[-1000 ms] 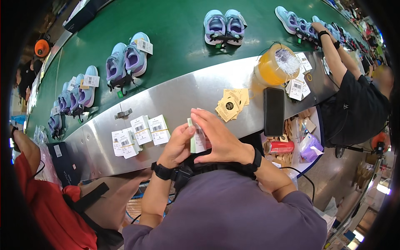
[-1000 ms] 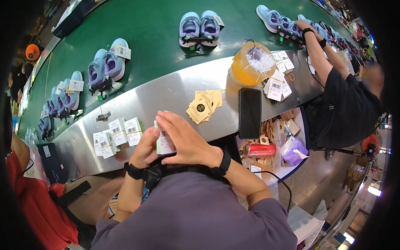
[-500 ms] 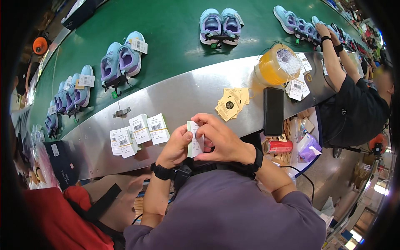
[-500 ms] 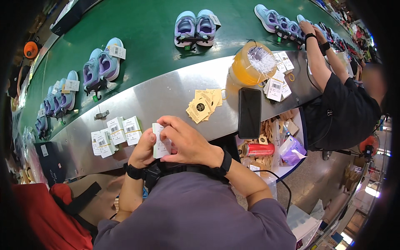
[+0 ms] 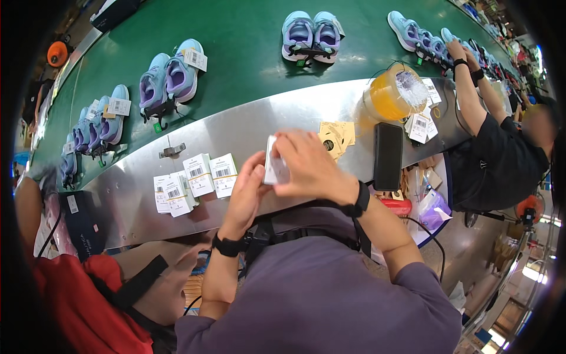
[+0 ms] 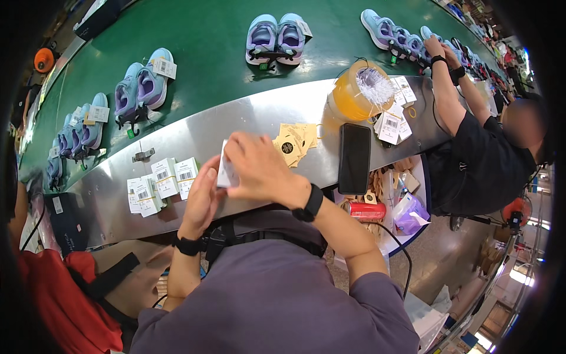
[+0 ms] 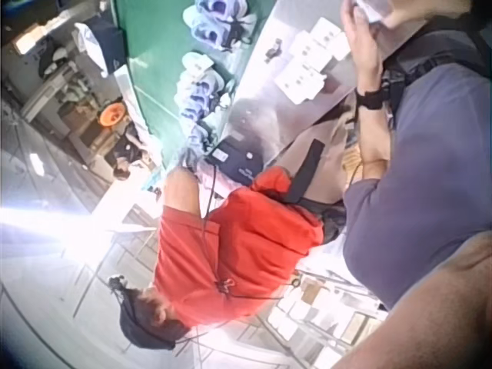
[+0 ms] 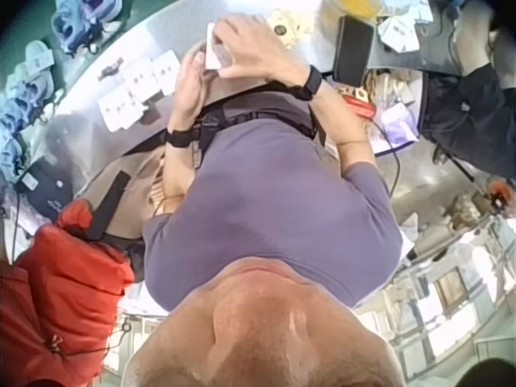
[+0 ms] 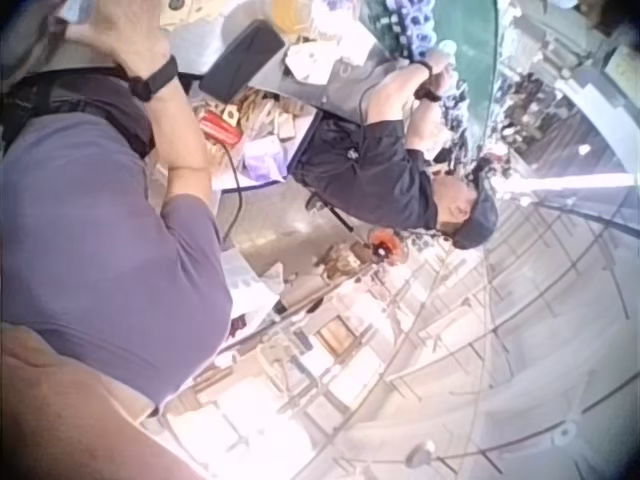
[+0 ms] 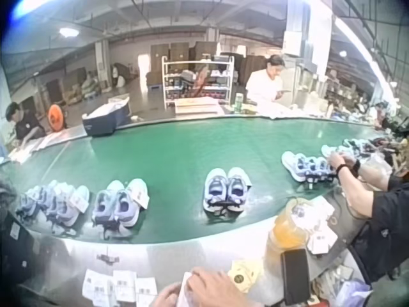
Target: The person attaches price tags to a series of shoes arranged on a green conveyor belt. They pick up a tag, peel the backing, and affix it to the shoe's tongue or side, repeating this process for multiple pairs of footwear.
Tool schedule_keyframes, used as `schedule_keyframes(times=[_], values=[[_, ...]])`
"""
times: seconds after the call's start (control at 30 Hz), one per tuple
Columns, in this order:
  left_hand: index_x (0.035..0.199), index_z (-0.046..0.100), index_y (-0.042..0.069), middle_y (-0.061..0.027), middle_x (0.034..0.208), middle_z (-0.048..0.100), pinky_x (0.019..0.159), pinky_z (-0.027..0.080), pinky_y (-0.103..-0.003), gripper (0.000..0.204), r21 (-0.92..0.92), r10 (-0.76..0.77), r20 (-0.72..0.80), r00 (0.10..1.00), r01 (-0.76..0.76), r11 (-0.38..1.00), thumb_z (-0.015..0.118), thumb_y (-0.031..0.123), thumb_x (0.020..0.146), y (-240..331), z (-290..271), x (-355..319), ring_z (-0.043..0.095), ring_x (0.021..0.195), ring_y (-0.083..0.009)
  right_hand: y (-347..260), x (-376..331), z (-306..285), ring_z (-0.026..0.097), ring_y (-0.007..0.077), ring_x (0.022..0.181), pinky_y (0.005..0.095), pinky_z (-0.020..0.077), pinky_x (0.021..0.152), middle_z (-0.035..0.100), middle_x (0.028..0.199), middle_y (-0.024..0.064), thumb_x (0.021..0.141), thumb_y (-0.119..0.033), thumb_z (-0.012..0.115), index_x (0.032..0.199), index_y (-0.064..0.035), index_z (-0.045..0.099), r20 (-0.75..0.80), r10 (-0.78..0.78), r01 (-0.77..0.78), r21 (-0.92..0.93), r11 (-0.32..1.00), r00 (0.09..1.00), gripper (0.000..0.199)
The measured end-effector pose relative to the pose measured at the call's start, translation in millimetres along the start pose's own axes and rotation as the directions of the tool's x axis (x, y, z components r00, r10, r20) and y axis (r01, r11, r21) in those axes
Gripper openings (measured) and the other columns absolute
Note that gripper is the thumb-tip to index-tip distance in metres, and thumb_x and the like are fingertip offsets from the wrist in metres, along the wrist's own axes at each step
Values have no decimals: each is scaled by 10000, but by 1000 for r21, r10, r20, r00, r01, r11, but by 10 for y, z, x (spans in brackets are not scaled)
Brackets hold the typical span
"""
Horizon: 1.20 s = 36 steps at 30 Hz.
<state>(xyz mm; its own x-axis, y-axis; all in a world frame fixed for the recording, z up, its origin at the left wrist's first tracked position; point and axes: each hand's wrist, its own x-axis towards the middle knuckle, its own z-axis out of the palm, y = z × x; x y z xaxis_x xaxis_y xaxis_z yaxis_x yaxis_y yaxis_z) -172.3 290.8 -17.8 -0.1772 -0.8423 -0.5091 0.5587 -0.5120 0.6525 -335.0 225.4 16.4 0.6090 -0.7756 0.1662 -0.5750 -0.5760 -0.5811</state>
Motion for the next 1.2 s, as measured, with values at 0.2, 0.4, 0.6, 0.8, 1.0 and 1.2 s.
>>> schedule_keyframes(times=[0.2,0.4,0.6,0.8,1.0,1.2], values=[[1367,329,7,-113,1224,420,855,466,-293,511,329,189,52,981,-195,924,532,39,898,103,41,-97,536,1062,-173,440,173,70,512,317,1063,493,341,982,525,1137,135,606,-251,766,1016,-26,535,154,52,-5,-289,957,987,522],[1176,523,-9,-72,1014,573,760,503,-258,290,557,252,70,965,-248,793,560,82,903,255,129,-20,617,829,-140,549,63,-137,541,298,1016,450,412,891,558,1099,121,644,-281,770,933,-48,583,-49,55,-63,-169,984,997,415],[953,630,-13,-62,810,641,606,476,-239,165,706,251,86,964,-237,667,609,132,879,369,376,306,617,696,-119,777,-481,-431,589,255,739,357,466,588,587,807,67,728,-316,723,784,-66,575,-138,501,-516,-101,851,854,296],[815,570,-36,-155,706,606,567,446,-329,267,944,448,126,885,-246,219,677,208,799,192,359,801,582,603,-222,753,-669,-387,567,224,626,336,449,563,574,683,72,750,-321,707,761,-36,574,-136,603,-617,-123,777,786,314],[734,551,-18,-172,678,598,573,448,-373,331,959,303,0,953,-86,271,706,273,759,117,349,1082,575,599,-284,984,-822,-463,539,133,612,292,418,559,586,665,84,843,-219,636,856,12,627,80,730,-688,414,595,679,231],[743,592,7,-54,646,595,495,404,-267,254,893,141,-61,988,-9,450,707,230,780,133,243,1236,530,538,-131,1039,-932,-474,551,109,589,259,435,560,616,686,60,850,-165,631,885,42,627,-5,700,-634,419,650,714,210]])
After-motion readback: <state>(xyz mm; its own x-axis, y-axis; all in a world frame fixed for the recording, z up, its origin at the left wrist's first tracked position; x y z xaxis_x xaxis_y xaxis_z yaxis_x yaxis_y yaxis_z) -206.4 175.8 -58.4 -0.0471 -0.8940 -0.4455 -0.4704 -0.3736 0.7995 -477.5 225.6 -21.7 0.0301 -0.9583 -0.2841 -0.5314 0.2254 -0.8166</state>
